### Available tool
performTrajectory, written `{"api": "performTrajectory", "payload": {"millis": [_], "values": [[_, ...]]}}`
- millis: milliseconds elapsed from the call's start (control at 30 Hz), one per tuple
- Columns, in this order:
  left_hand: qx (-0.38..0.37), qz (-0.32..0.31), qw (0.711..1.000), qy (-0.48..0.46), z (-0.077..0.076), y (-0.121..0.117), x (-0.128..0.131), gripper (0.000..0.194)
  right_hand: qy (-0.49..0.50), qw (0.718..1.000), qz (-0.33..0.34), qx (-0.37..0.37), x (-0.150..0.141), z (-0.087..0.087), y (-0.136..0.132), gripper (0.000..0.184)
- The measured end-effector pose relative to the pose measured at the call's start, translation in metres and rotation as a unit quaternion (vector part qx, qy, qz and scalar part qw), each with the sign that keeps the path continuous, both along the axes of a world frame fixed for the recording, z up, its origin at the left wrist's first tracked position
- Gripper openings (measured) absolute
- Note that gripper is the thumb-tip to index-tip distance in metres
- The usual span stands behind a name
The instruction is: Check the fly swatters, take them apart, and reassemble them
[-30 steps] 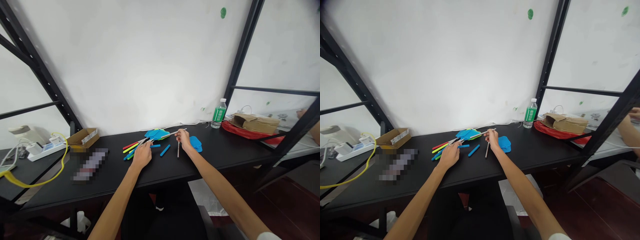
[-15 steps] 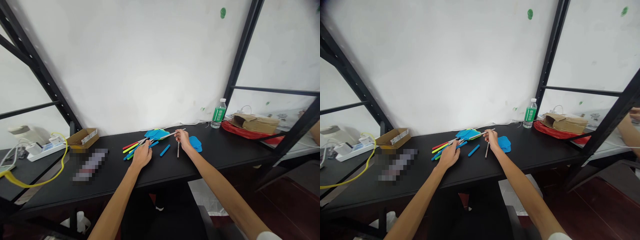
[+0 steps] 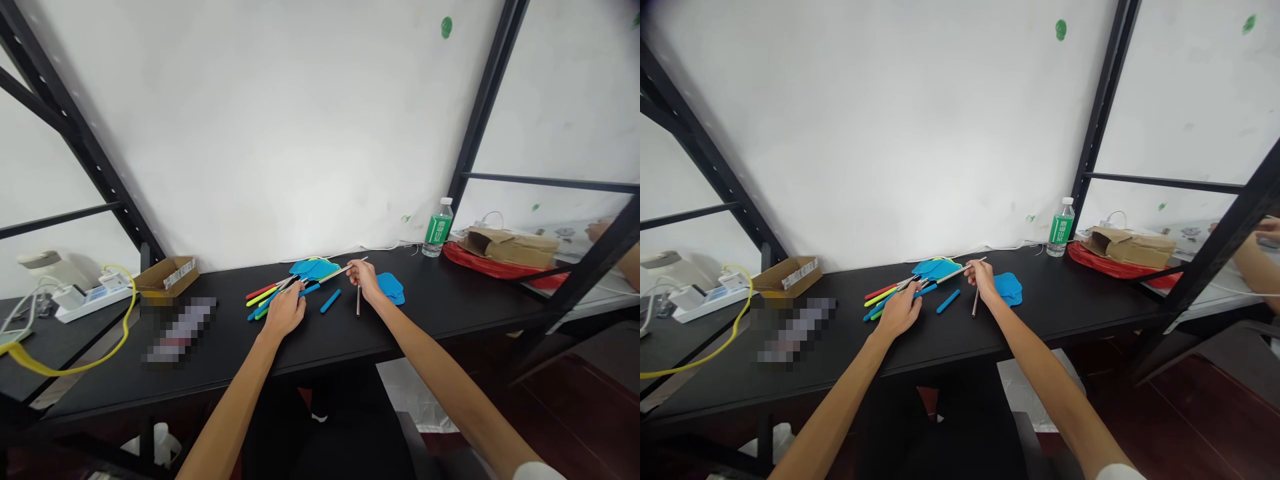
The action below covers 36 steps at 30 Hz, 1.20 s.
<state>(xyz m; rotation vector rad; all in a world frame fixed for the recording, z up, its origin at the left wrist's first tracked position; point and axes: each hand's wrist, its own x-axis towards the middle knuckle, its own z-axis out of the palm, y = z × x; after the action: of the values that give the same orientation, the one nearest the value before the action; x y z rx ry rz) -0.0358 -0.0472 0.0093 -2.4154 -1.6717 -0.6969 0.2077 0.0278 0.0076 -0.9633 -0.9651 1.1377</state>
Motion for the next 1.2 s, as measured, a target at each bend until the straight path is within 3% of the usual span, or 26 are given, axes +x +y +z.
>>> {"api": "performTrajectory", "payload": {"millis": [1200], "values": [[0.001,-0.017,1.0,-0.01,-0.0043,0.0028,-0.004,0.031,0.013,0.999,0.044,0.011,0.0022,-0.0039,0.002,0.028]]}}
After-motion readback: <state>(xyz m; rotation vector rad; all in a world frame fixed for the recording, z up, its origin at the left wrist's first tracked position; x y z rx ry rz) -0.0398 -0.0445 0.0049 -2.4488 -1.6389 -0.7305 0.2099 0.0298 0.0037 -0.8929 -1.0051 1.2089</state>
